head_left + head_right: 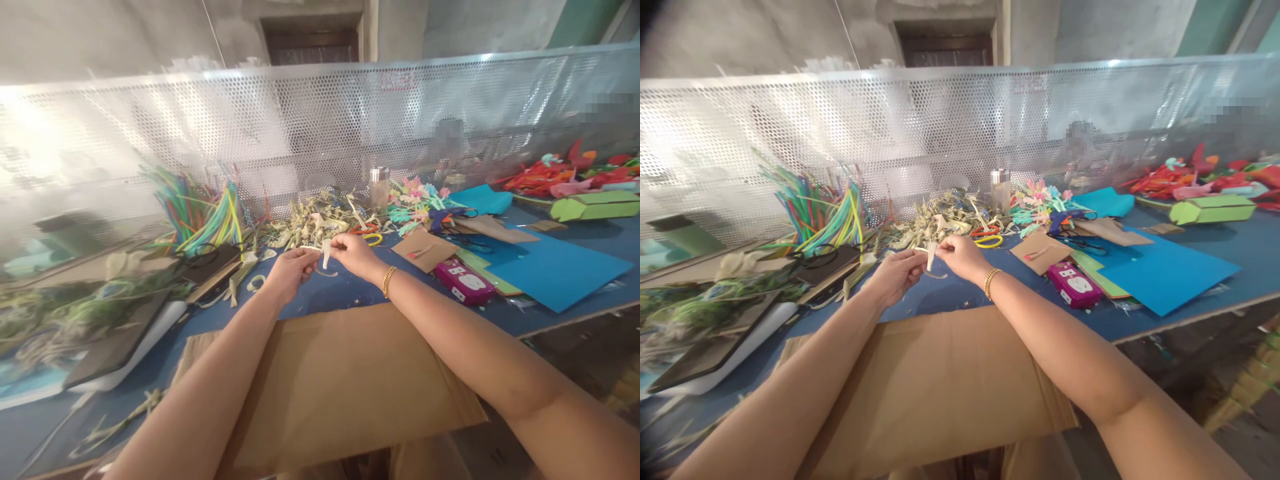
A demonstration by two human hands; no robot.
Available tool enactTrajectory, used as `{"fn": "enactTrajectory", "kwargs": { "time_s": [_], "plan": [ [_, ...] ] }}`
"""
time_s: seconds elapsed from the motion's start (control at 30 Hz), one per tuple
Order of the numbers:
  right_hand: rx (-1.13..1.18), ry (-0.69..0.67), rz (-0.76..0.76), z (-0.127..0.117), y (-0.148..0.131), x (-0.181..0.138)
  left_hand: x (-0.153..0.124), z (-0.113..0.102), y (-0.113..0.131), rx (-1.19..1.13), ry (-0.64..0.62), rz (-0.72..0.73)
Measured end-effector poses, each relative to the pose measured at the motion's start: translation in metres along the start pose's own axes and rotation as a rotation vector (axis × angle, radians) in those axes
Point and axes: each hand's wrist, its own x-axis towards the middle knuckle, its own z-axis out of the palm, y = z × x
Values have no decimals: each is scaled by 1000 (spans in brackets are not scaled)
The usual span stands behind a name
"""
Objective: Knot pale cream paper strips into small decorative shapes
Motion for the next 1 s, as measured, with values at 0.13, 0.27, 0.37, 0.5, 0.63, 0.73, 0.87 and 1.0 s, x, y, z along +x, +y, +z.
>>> {"fn": "enactTrajectory", "kwargs": {
  "time_s": [0.13, 0.27, 0.37, 0.5, 0.63, 0.73, 0.87, 1.0],
  "plan": [
    [34, -28, 83, 0, -2, -1, 3, -9, 1, 291, 168, 169],
    [137, -49, 108, 0, -1, -1, 1, -10, 3, 297, 89, 343],
    [153, -58, 93, 1, -1, -2, 1, -7, 1, 239, -85, 320],
    [168, -75, 81, 1, -1, -3, 3, -6, -2, 67, -53, 200],
    [167, -77, 39, 1, 1, -2, 4, -9, -2, 66, -64, 68],
    [158, -69, 28, 1, 3, -1, 3, -8, -1, 59, -100, 122],
    [121, -66, 15, 2, 3, -1, 2, -5, -3, 78, -97, 157],
    [79, -84, -21, 3, 4, -1, 3, -4, -5, 137, -61, 172]
  ]
}}
